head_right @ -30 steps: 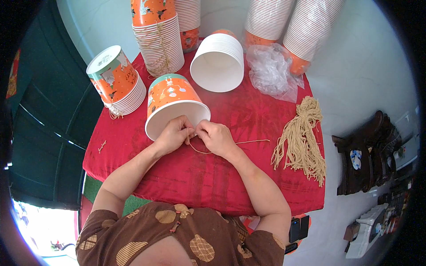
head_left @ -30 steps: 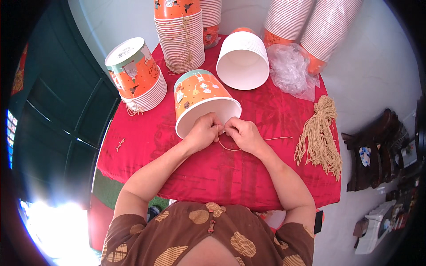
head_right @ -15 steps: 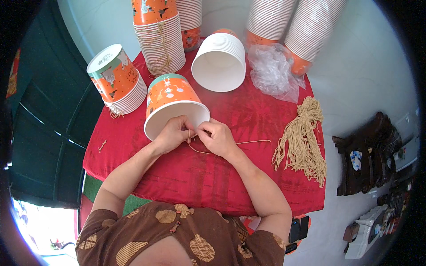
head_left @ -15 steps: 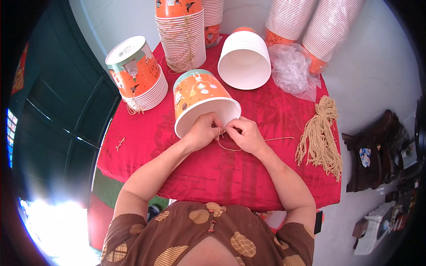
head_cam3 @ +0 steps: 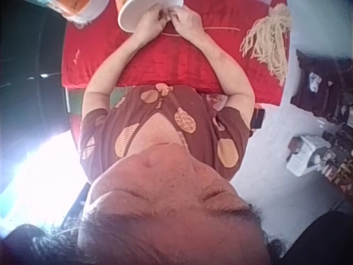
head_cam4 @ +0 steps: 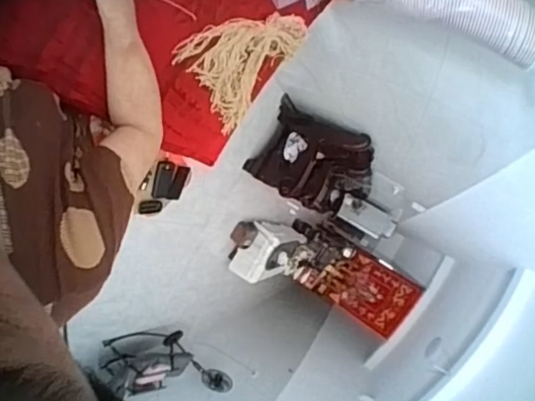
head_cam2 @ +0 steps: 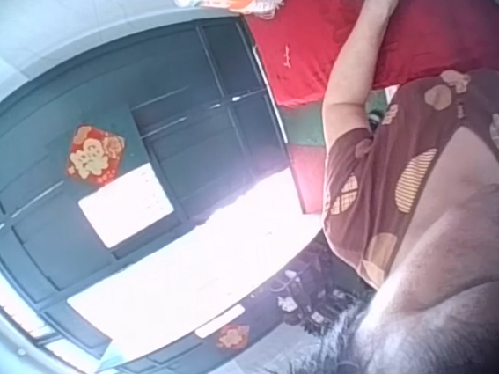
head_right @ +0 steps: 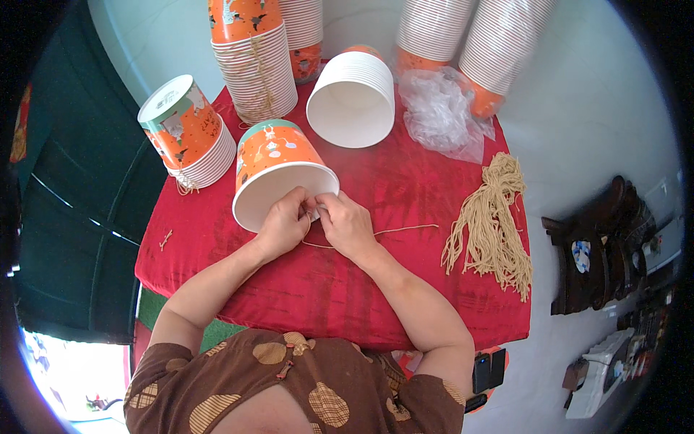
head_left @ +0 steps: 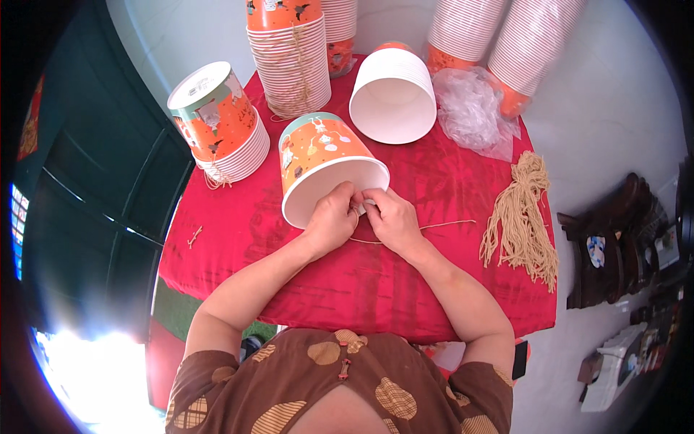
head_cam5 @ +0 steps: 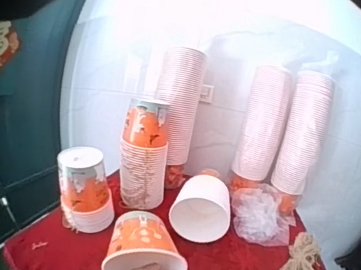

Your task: Attaching strings to paper buckets to create decorations.

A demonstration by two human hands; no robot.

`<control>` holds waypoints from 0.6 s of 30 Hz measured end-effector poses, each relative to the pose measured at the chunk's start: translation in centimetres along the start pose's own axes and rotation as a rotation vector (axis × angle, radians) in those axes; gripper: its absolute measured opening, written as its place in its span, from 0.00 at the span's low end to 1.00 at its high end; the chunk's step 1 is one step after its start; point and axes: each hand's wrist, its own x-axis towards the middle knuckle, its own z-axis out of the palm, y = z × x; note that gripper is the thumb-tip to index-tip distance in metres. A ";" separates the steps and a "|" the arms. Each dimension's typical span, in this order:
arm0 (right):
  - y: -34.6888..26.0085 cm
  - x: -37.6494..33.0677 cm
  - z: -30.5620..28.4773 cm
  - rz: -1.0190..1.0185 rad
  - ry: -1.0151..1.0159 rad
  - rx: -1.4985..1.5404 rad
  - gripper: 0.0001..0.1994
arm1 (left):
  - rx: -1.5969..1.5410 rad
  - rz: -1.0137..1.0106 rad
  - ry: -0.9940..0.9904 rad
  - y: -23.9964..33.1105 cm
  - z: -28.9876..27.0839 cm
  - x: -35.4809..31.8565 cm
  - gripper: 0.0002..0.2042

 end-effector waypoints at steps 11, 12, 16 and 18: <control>0.3 0.0 0.1 0.009 -0.015 -0.008 0.09 | 0.367 0.149 0.079 0.2 0.4 -0.3 0.07; 0.3 0.0 0.1 0.010 -0.017 -0.014 0.10 | 0.367 0.150 0.078 0.2 0.5 -0.3 0.07; 0.2 0.1 -0.1 0.003 -0.015 0.003 0.11 | 0.349 0.181 0.102 0.1 0.5 -0.4 0.06; 0.5 0.1 -0.1 0.001 -0.006 0.040 0.11 | 0.323 0.189 0.107 0.0 0.4 -0.4 0.06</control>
